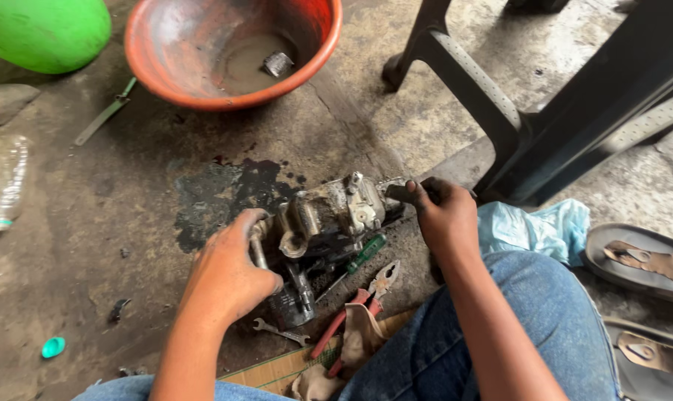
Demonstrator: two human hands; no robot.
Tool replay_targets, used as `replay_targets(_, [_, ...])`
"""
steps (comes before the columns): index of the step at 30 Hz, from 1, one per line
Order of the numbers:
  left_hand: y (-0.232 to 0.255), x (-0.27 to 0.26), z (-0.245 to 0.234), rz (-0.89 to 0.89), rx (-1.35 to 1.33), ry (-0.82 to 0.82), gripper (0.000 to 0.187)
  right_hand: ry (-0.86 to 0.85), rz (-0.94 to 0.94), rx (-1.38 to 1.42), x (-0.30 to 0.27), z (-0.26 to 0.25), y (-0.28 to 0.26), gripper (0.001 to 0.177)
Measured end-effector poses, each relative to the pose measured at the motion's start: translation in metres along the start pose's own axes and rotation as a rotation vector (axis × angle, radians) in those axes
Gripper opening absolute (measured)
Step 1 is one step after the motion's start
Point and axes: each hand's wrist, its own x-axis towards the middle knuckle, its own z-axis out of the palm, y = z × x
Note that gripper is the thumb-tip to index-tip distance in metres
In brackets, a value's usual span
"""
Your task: The person scrubs a dirty mechanical part, likely a starter motor, with a wire brush while sitting on a stool. They rotate the part to clean various surfaces, including the internal components, and use a rag to wipe away debris.
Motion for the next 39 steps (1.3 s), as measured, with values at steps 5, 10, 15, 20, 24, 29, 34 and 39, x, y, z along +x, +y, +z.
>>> replay_targets(5, [-0.005,-0.001,0.001,0.041,-0.024,0.001,0.098,0.112,-0.215,0.116,-0.006,0.013,0.005,0.032])
replay_targets(10, [-0.01,0.002,0.003,0.055,0.008,-0.012,0.101,0.273,-0.147,-0.095,-0.035,0.013,0.0,0.021])
replay_targets(15, [-0.007,0.003,-0.005,0.0,0.035,-0.048,0.1,0.258,-0.064,0.074,-0.052,0.017,-0.031,0.021])
replay_targets(20, [-0.014,0.004,-0.004,0.092,0.02,0.003,0.1,0.262,-0.153,-0.041,-0.061,0.023,-0.033,0.019])
replay_targets(24, [-0.019,0.004,-0.003,0.112,0.056,-0.001,0.099,0.343,-0.202,0.112,-0.056,0.025,-0.028,0.018])
replay_targets(29, [-0.03,0.01,0.001,0.212,0.032,0.006,0.112,0.34,-0.137,0.088,-0.057,0.026,-0.034,0.018])
replay_targets(34, [-0.046,0.024,0.001,0.383,-0.069,0.082,0.12,0.262,-0.333,-0.035,-0.061,0.017,-0.029,0.019])
replay_targets(39, [-0.06,0.028,0.014,0.406,-0.068,0.093,0.089,0.158,-0.122,0.621,-0.033,0.016,-0.009,0.025])
